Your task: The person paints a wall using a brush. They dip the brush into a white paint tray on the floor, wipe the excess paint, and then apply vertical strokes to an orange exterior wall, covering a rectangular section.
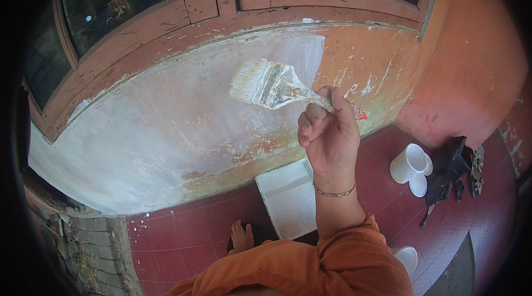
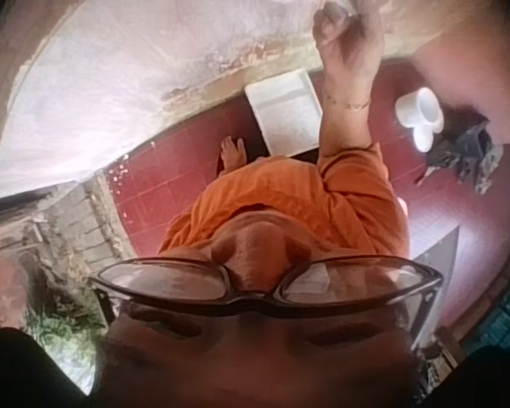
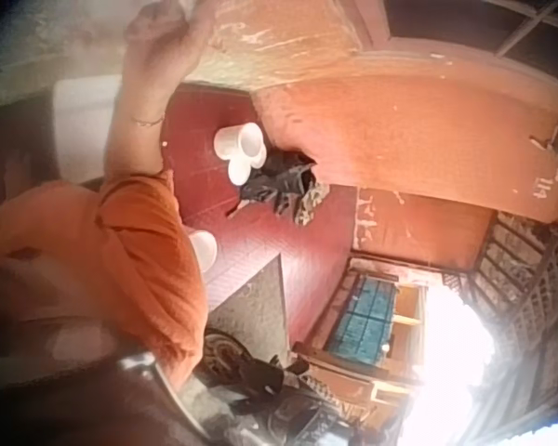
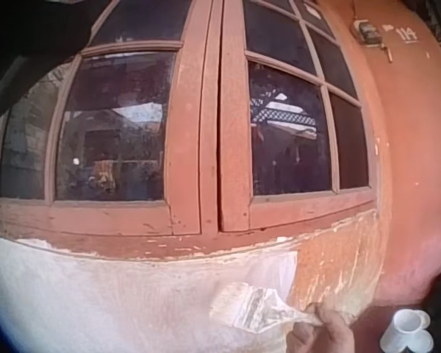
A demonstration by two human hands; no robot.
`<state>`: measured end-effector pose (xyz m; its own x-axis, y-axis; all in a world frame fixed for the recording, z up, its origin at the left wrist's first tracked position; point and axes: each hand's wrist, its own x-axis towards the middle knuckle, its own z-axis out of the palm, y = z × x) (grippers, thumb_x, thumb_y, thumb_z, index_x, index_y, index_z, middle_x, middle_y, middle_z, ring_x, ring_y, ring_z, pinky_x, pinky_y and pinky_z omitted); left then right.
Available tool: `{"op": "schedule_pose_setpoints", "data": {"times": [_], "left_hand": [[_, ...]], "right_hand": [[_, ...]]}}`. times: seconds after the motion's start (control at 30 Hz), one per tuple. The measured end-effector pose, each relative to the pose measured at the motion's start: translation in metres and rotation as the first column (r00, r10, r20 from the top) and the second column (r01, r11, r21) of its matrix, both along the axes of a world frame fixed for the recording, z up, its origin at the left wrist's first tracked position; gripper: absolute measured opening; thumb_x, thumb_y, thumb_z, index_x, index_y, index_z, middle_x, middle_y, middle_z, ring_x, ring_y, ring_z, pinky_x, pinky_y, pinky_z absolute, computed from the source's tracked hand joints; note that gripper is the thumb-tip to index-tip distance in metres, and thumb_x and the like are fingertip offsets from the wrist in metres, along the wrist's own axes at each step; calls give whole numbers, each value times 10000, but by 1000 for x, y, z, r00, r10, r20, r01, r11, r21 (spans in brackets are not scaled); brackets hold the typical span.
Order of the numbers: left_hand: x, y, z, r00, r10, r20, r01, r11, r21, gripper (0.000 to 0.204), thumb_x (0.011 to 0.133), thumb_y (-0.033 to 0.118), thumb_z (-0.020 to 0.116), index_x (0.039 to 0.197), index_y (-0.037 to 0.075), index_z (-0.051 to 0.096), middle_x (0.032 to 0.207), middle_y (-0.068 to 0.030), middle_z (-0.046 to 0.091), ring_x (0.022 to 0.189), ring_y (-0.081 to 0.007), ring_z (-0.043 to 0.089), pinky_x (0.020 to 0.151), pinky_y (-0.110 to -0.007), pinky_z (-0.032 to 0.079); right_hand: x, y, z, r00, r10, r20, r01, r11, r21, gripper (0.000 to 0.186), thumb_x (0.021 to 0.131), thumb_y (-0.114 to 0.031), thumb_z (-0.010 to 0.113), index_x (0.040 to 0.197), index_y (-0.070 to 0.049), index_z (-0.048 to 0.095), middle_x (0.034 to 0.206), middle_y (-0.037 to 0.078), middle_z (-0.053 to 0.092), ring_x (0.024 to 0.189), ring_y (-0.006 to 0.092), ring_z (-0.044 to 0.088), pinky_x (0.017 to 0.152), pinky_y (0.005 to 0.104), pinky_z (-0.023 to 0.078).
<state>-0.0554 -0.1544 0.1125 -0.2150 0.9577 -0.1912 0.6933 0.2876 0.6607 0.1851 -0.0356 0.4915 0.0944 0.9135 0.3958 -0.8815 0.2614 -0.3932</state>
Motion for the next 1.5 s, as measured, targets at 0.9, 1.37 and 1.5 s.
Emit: {"op": "schedule_pose_setpoints", "data": {"times": [0.9,1.37,1.5], "left_hand": [[9,6,2,999,-21,-27,20,999,-36,581,954,398,431,1341,-32,372,1395,-231,377,1298,-392,376,1065,-562,260],[7,7,6,1000,-25,13,26,998,-52,571,960,389,425,1341,-32,370,1399,-233,367,1302,-394,370,1074,-559,251],[6,6,4,1000,-14,23,15,999,-48,565,960,385,428,1337,-33,376,1393,-231,377,1300,-394,373,1073,-561,252]], "right_hand": [[-1,2,-7,269,-878,396,386,475,791,337,752,-92,795,1017,4,610,848,157,680,723,233,651,607,291,504],[-49,64,-83,247,-843,479,588,523,617,283,780,93,693,1046,31,620,969,177,660,861,199,660,756,297,523],[-33,28,-72,202,-866,458,534,489,690,273,790,73,685,1050,41,612,989,203,657,908,252,680,779,316,524]]}}
